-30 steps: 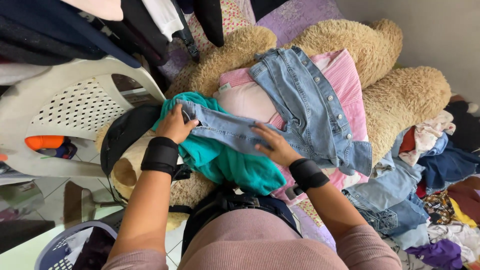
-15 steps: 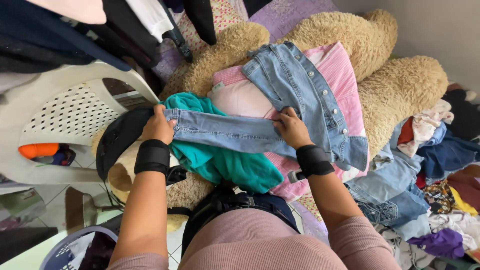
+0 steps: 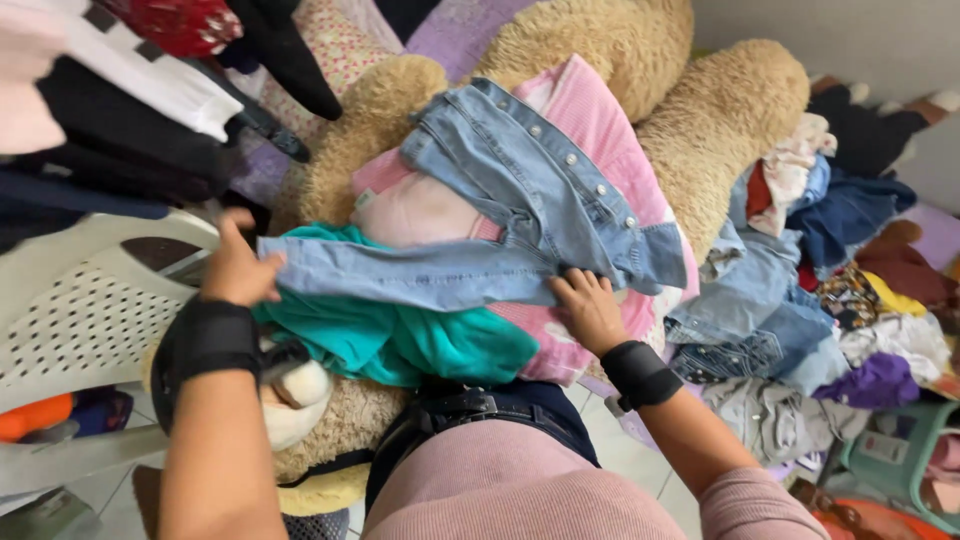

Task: Folding various items of clothing and organizing them on a shelf.

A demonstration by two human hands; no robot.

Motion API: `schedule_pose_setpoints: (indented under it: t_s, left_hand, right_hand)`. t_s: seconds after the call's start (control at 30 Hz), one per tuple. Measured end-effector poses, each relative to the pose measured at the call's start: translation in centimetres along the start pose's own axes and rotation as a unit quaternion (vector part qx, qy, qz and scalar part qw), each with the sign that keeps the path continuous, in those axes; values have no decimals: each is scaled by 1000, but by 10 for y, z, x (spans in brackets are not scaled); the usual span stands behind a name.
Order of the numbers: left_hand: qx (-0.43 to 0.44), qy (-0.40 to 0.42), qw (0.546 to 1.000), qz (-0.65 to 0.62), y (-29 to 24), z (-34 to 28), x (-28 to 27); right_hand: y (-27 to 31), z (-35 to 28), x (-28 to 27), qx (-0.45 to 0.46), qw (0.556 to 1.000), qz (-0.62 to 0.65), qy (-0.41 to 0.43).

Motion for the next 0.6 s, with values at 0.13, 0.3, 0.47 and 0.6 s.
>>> schedule_pose_setpoints:
  t_s: [0.13, 0.3, 0.47, 0.6]
  left_hand:
    - [201, -64, 975, 68, -85, 54, -17]
    - [441, -223, 866, 76, -193, 153, 11]
    - [459, -200, 865, 31, -275, 126, 88]
    - [428, -25, 890, 154, -249, 123, 199]
  right_hand:
    - [-60, -34, 37, 91, 995, 14, -22]
    - [-100, -46, 35, 230, 940, 252, 5]
    - [-75, -40, -25, 284, 915, 275, -84]
    - [-72, -38, -36, 359, 879, 289, -119]
Point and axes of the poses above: each hand's wrist, its own z-axis towards the middle knuckle, its own x-axis out of the palm, y = z × x, the point moved 6 cm from there along z, towards the middle knuckle, and after that the axes turned 2 degrees about y, right-handed, at the moved point
